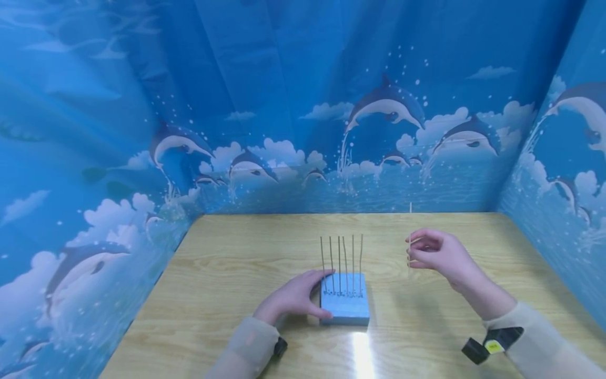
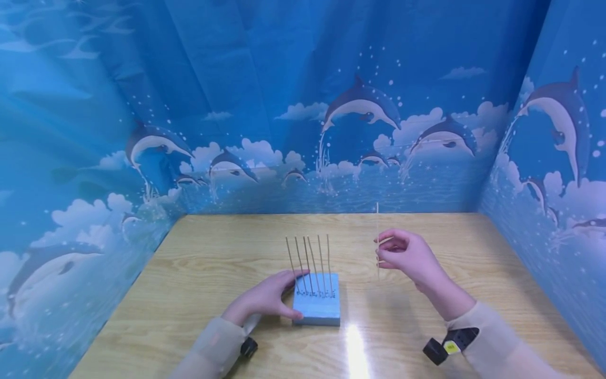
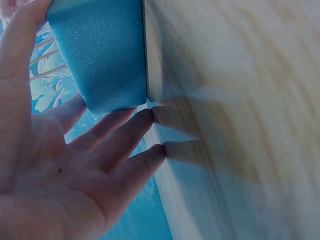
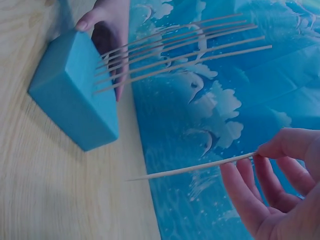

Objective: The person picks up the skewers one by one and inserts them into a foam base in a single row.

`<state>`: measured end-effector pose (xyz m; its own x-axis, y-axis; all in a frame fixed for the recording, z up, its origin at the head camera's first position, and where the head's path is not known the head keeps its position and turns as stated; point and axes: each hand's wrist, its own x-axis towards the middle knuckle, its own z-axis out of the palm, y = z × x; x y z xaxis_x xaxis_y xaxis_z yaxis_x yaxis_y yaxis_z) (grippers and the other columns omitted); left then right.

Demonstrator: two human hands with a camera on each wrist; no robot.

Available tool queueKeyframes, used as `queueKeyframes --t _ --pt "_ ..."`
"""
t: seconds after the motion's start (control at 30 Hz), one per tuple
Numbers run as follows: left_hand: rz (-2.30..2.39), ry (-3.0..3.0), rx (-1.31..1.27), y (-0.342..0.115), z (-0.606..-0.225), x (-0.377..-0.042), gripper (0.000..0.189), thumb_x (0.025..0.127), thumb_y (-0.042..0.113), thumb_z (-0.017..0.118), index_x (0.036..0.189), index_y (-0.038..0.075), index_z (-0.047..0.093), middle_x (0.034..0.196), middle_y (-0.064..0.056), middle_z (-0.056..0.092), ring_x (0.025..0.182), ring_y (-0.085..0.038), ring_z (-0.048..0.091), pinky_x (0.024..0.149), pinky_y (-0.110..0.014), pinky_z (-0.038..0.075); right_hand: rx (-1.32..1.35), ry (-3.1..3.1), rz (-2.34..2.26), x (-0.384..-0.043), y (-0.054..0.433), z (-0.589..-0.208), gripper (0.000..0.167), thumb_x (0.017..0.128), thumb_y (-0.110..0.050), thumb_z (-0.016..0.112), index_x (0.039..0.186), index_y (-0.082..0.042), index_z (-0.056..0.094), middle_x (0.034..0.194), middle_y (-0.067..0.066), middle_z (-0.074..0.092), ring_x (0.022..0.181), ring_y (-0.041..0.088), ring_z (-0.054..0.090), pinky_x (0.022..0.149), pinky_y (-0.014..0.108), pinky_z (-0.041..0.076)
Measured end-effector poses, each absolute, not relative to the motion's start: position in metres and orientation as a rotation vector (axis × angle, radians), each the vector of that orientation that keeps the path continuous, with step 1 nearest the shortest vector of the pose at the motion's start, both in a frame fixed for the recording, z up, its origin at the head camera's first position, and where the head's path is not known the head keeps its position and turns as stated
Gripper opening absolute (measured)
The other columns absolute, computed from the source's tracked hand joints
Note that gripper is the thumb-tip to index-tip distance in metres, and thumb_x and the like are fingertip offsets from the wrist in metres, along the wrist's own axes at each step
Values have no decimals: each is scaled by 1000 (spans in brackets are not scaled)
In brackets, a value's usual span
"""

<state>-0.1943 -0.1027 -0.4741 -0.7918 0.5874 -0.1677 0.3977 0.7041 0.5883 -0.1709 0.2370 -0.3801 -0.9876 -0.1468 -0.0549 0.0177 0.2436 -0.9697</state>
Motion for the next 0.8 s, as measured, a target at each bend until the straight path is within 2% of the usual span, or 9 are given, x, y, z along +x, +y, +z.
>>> queueKeyframes --t 0.23,0.5,0.67,0.8 --pt "787 2563 759 -102 -474 -194 108 65 57 85 154 27 33 156 0 42 143 -23 40 119 -49 33 -123 2395 -1949 -160 227 -372 19 89 1 68 106 -6 62 89 -8 69 85 10 69 78 29 62" --pt "779 2568 756 -103 -475 -194 108 64 58 85 154 27 33 156 1 42 143 -23 40 119 -49 33 -196 2466 -2005 -154 207 -377 18 88 0 70 104 1 63 89 -6 70 82 11 70 76 30 63" --pt "770 2570 762 -103 -475 -194 109 64 59 85 154 28 32 156 1 41 143 -23 40 119 -48 33 -224 2503 -1980 -153 194 -380 21 86 3 70 104 7 61 96 8 70 84 12 70 76 31 63" --pt "779 2567 751 -102 -475 -194 109 64 58 85 154 29 32 156 0 41 143 -23 40 119 -49 33 -218 2543 -1937 -152 185 -383 20 85 4 70 103 6 63 101 20 68 86 14 70 76 30 63"
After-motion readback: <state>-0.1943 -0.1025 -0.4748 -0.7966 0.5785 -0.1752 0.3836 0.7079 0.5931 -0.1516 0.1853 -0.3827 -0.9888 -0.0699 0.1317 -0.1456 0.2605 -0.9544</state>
